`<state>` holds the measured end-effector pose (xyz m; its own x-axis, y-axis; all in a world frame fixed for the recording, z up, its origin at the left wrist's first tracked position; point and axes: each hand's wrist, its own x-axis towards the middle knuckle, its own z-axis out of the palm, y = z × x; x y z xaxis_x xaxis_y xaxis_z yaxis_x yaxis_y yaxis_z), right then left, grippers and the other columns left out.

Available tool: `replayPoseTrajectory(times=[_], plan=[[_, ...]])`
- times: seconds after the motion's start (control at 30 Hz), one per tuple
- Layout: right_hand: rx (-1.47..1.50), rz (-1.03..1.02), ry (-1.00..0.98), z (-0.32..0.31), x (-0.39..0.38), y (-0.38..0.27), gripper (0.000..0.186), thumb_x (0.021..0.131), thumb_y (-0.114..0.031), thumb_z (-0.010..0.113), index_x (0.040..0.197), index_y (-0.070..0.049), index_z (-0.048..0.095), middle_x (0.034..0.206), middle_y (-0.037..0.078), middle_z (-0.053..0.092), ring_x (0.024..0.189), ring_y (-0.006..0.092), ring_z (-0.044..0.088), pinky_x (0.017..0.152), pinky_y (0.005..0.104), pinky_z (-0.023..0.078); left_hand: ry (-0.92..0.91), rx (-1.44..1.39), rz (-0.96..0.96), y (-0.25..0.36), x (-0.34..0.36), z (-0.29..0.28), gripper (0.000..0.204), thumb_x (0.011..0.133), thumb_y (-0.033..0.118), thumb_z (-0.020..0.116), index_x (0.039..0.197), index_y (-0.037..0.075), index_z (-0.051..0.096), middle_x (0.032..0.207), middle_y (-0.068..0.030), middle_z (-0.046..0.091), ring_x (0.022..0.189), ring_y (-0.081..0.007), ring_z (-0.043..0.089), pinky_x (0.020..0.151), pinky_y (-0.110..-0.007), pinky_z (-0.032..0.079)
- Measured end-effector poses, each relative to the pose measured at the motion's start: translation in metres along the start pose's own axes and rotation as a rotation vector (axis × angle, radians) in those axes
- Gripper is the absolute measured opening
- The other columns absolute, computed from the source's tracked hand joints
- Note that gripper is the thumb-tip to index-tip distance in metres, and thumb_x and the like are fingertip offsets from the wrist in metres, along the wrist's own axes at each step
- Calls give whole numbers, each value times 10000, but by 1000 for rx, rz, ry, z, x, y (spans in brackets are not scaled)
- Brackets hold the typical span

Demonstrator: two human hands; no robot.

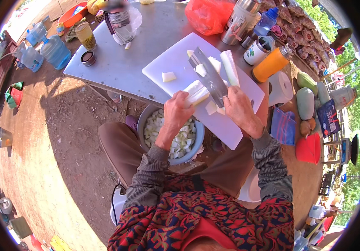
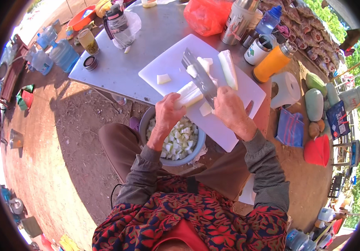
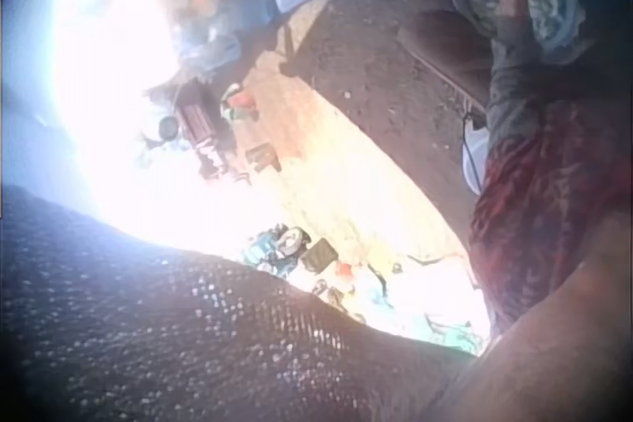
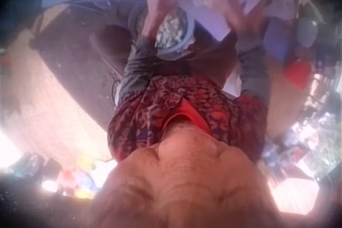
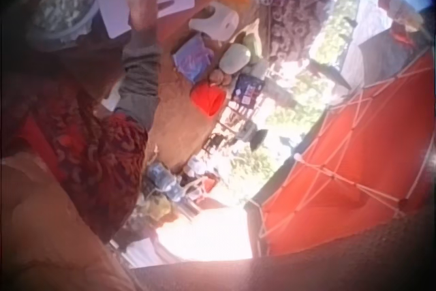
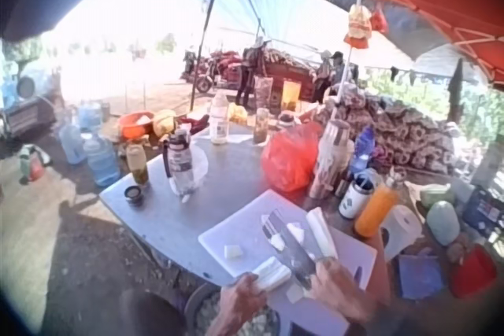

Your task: The person sits at an outdoor table and uses a knife to chop a white vegetable into small cubes on a white cutting board. The chopped pieces are transferred into a metal bowl placed on their lap. The person continues this process until the bowl is full.

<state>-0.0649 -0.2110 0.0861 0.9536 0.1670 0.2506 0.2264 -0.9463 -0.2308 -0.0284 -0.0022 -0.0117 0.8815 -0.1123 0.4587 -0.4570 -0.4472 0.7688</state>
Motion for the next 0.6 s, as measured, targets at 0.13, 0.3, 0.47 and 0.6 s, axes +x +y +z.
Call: replayPoseTrajectory(times=[0.13,0.3,0.47,0.6], plan=[[-68,2,-104,-1,-1,-5,171,883,-104,580,924,40,496,929,257,576,784,429,637,670,464,535,-16,14,60,0,-3,1,358,654,70,730,997,8,646,1045,-161,682,778,-337,697,707,-371,575],[-215,-135,-100,39,15,15,175,876,-112,581,924,53,545,889,234,599,767,360,668,670,441,548,-38,-12,82,-1,-5,2,373,654,67,730,1009,7,634,1077,-159,679,778,-344,696,712,-373,578],[162,256,-149,43,52,1,188,858,-106,546,853,81,559,779,235,606,763,306,672,690,417,547,14,-94,9,-8,-9,0,388,658,92,747,1019,6,635,1053,-165,688,802,-318,707,724,-364,580],[303,317,-96,27,36,15,174,878,-93,515,847,77,522,834,278,583,769,379,637,702,456,530,20,-126,-25,-6,-8,4,411,664,115,759,1040,8,633,1012,-170,692,816,-297,710,736,-360,578]])
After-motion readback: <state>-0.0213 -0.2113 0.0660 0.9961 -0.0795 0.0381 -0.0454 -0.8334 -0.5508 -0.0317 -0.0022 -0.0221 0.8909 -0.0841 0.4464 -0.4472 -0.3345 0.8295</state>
